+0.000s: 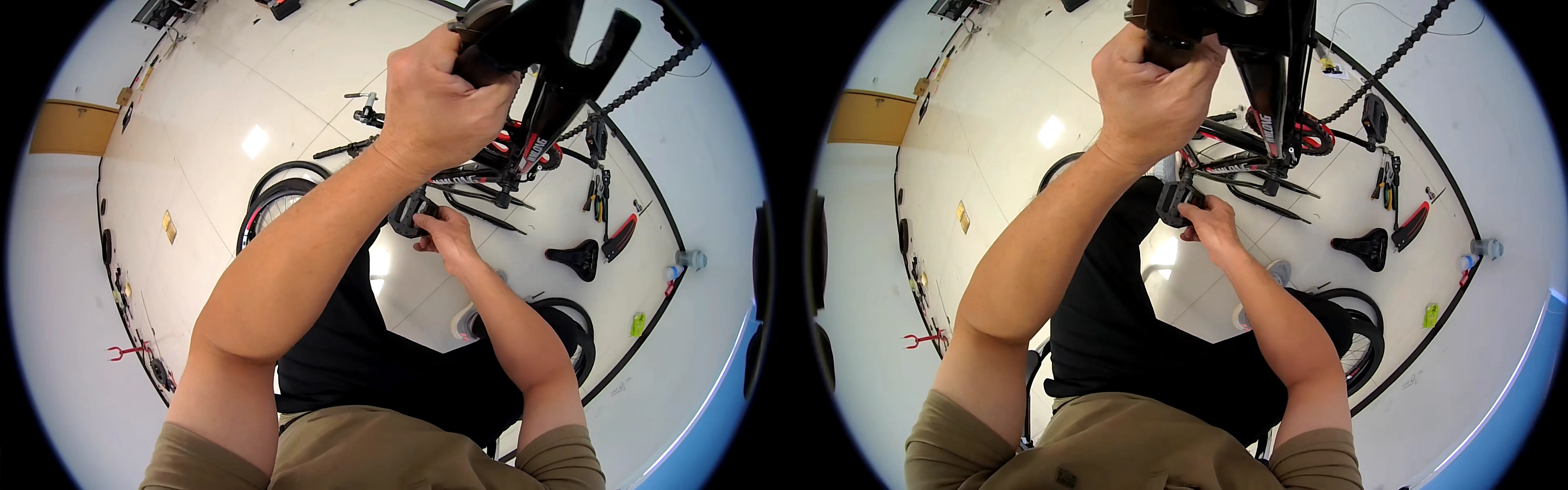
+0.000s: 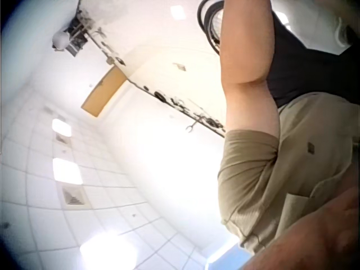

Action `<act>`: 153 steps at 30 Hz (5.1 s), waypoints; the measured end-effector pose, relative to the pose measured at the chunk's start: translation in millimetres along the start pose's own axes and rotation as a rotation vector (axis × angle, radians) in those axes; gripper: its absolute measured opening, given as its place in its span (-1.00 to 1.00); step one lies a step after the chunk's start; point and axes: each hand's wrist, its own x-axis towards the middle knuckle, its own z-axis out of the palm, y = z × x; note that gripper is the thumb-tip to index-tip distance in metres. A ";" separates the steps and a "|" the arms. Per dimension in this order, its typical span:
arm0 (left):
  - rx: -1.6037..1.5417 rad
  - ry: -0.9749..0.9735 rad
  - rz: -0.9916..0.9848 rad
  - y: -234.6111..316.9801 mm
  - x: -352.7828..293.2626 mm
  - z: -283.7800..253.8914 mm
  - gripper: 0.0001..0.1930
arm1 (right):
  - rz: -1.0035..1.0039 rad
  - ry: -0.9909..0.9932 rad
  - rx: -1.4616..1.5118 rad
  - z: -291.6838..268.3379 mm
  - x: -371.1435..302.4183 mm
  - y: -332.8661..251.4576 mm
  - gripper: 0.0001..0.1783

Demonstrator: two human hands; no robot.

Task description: The person assembles a bicycle by attaching a pedal to the crank arm using a pedal wrench. They rotate the crank to test the pedal and chain movement, then continue tightening the pedal. The bicycle frame is held upside down during the process.

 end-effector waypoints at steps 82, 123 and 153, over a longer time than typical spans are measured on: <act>0.078 -0.073 -0.152 -27.5 -12.5 -16.0 -0.94 | 0.172 0.531 -0.260 -107.5 31.2 75.2 -0.74; 0.091 -0.079 -0.126 -3.2 0.7 -5.2 -0.79 | 0.071 0.825 -0.748 -143.5 12.7 80.9 -0.68; 0.094 -0.072 -0.106 0.5 3.1 -3.1 -0.73 | -0.009 0.882 -0.529 -138.1 -56.1 29.9 -0.67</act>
